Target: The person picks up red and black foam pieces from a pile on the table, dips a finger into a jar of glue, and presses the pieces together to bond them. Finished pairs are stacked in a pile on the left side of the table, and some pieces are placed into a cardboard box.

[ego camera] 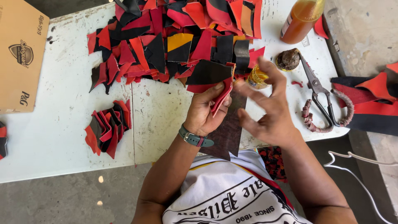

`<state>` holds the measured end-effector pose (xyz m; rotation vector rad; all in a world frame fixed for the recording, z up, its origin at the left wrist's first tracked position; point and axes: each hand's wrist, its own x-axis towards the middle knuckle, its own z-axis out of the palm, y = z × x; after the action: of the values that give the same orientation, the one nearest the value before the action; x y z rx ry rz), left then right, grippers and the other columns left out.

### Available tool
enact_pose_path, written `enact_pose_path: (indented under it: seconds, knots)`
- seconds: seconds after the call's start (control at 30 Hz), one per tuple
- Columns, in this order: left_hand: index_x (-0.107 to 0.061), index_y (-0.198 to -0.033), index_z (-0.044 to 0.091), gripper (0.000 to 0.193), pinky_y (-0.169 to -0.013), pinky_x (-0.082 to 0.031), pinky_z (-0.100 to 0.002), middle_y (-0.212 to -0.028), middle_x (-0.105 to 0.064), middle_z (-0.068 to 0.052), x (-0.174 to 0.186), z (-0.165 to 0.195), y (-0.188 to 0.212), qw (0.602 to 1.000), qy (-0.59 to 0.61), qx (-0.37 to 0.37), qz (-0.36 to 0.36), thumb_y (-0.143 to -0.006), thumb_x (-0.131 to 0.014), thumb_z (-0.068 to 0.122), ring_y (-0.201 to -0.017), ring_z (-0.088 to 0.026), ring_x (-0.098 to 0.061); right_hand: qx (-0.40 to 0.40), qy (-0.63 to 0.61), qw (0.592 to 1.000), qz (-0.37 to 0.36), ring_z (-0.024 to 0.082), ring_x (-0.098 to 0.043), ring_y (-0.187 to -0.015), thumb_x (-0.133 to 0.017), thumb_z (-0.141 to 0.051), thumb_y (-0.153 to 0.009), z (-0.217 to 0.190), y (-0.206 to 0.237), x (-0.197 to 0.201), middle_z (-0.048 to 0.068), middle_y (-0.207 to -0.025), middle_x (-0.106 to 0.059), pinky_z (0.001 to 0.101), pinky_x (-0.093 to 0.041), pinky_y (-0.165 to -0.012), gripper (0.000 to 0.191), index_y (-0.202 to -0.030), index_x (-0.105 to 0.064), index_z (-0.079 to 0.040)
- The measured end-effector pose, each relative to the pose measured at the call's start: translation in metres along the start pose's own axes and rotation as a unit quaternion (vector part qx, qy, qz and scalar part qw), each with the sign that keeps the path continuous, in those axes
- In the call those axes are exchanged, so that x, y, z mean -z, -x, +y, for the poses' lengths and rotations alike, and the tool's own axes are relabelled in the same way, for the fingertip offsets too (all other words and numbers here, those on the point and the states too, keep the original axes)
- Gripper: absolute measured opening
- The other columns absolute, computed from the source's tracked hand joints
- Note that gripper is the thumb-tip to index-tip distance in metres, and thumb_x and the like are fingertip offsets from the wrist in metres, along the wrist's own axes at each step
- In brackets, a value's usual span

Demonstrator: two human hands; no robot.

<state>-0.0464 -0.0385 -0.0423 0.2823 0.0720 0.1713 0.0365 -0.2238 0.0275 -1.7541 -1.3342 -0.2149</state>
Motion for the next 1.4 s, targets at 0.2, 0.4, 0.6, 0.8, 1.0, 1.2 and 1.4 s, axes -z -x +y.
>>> enact_pose_path:
  seconds: [0.2, 0.4, 0.6, 0.8, 1.0, 1.2, 1.4]
  knots:
    - [-0.066, -0.118, -0.004, 0.019, -0.079, -0.057, -0.028, -0.104, -0.072, -0.012, -0.004, -0.001, 0.002, 0.999, -0.015, -0.03, -0.008, -0.104, -0.066, 0.009, -0.084, -0.017, -0.069, 0.008, 0.042, 0.998, 0.035, 0.043, -0.038, -0.147, -0.082, -0.01, -0.077, -0.007, 0.005, -0.004, 0.022, -0.155, -0.036, 0.0516, -0.037, -0.123, 0.057, -0.133, -0.07, -0.013]
    - [-0.066, -0.117, -0.003, 0.018, -0.078, -0.056, -0.028, -0.103, -0.072, -0.012, -0.005, 0.002, 0.004, 0.999, -0.012, -0.031, -0.011, -0.103, -0.066, 0.008, -0.083, -0.017, -0.068, 0.055, 0.095, 0.992, 0.056, 0.041, -0.042, -0.141, -0.082, -0.011, -0.08, -0.012, 0.0, -0.004, 0.019, -0.15, -0.042, 0.0534, -0.039, -0.122, 0.049, -0.128, -0.074, -0.016]
    - [-0.066, -0.116, -0.004, 0.018, -0.076, -0.056, -0.027, -0.102, -0.072, -0.012, -0.004, 0.003, 0.009, 0.999, -0.012, -0.024, -0.018, -0.103, -0.066, 0.009, -0.081, -0.017, -0.068, 0.072, 0.187, 0.976, 0.083, 0.04, -0.042, -0.143, -0.084, -0.012, -0.085, -0.015, -0.002, -0.005, 0.017, -0.151, -0.041, 0.0489, -0.039, -0.117, 0.049, -0.132, -0.072, -0.02]
    - [-0.066, -0.118, -0.002, 0.017, -0.074, -0.055, -0.026, -0.102, -0.072, -0.011, -0.003, 0.003, 0.008, 0.999, -0.012, -0.017, -0.033, -0.104, -0.066, 0.008, -0.083, -0.016, -0.069, 0.016, 0.108, 0.992, 0.07, 0.044, -0.038, -0.147, -0.085, -0.017, -0.083, -0.006, -0.018, 0.0, 0.024, -0.156, -0.036, 0.0533, -0.036, -0.125, 0.065, -0.145, -0.064, -0.013]
    - [-0.066, -0.121, 0.001, 0.02, -0.08, -0.057, -0.029, -0.107, -0.072, -0.01, -0.011, 0.001, 0.005, 0.99, -0.07, -0.12, 0.029, -0.102, -0.069, 0.008, -0.09, -0.016, -0.07, 0.008, -0.043, 0.995, 0.087, 0.024, -0.059, -0.125, -0.08, -0.004, -0.085, -0.013, 0.002, -0.017, 0.013, -0.132, -0.055, 0.0357, -0.05, -0.109, 0.054, -0.135, -0.067, -0.019]
    - [-0.065, -0.123, 0.002, 0.026, -0.087, -0.057, -0.035, -0.114, -0.069, -0.007, -0.034, -0.013, 0.003, 0.97, -0.126, -0.206, 0.044, -0.099, -0.072, 0.006, -0.101, -0.018, -0.068, -0.187, -0.338, 0.913, 0.128, 0.012, -0.066, -0.102, -0.079, 0.004, -0.092, -0.012, 0.008, -0.061, 0.008, -0.113, -0.064, 0.0273, -0.055, -0.094, 0.081, -0.159, -0.034, -0.004]
    - [-0.062, -0.128, 0.005, 0.033, -0.099, -0.055, -0.034, -0.119, -0.069, -0.005, -0.03, 0.002, 0.01, 0.959, -0.183, -0.211, -0.052, -0.098, -0.07, -0.003, -0.112, -0.017, -0.068, -0.153, -0.334, 0.919, 0.141, 0.013, -0.07, -0.104, -0.078, 0.014, -0.093, -0.008, 0.003, -0.051, 0.012, -0.11, -0.069, 0.027, -0.059, -0.092, 0.074, -0.152, -0.038, -0.004]
